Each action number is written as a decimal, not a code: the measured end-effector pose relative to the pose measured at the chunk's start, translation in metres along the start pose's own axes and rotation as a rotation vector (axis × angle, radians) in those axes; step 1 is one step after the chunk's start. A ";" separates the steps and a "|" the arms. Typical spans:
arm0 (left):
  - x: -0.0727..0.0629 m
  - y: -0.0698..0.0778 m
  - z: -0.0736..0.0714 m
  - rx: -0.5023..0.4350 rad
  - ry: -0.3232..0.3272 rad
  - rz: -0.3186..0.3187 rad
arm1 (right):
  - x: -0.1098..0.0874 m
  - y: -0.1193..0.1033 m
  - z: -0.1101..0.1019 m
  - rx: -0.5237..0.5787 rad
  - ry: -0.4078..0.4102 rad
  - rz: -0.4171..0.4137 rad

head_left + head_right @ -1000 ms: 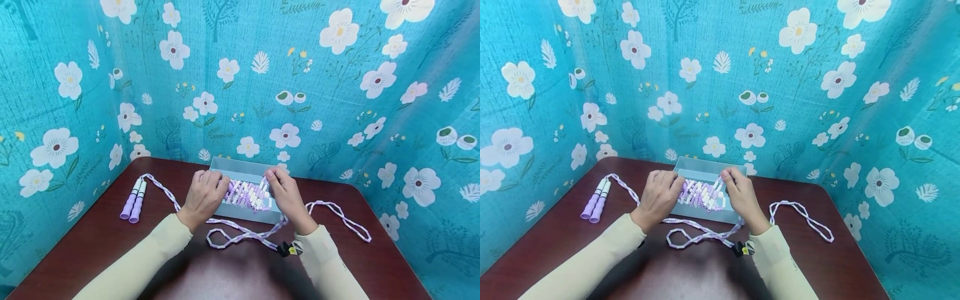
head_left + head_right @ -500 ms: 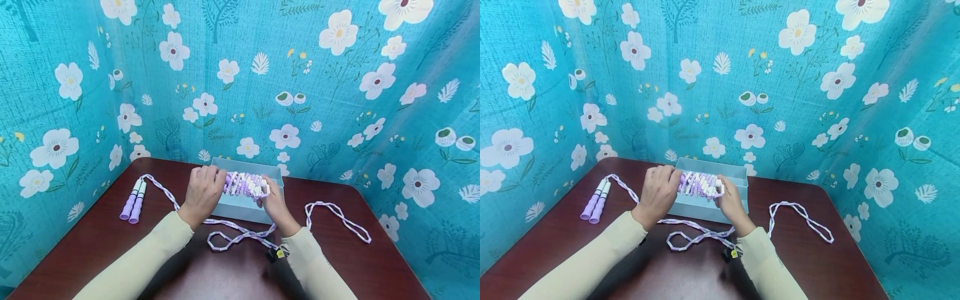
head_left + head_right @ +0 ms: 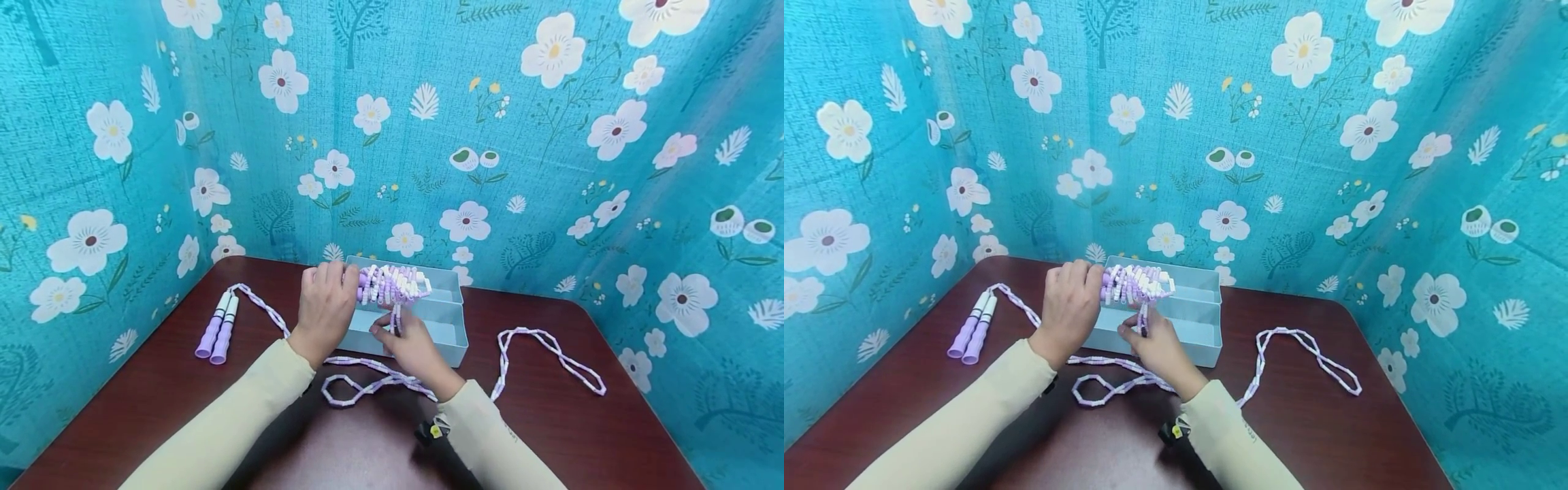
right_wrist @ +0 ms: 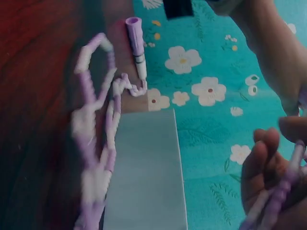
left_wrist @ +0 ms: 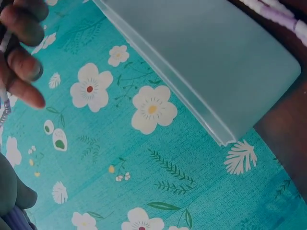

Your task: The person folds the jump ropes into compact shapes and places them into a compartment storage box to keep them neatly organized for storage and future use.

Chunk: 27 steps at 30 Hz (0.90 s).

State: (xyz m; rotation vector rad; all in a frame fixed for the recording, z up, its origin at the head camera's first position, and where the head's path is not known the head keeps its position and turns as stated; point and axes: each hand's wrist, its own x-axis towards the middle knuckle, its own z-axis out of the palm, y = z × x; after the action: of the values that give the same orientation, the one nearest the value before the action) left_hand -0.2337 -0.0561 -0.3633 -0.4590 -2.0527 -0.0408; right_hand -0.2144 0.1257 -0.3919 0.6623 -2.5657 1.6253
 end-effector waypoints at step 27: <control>-0.002 -0.019 0.008 0.092 -0.025 -0.024 | -0.037 -0.057 0.007 -0.766 0.092 -0.531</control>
State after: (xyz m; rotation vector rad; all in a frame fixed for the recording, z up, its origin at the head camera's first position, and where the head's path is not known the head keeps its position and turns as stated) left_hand -0.2458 -0.0730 -0.3664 -0.3791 -2.0749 0.0448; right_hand -0.1579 0.1113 -0.3556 1.0062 -2.3633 0.4521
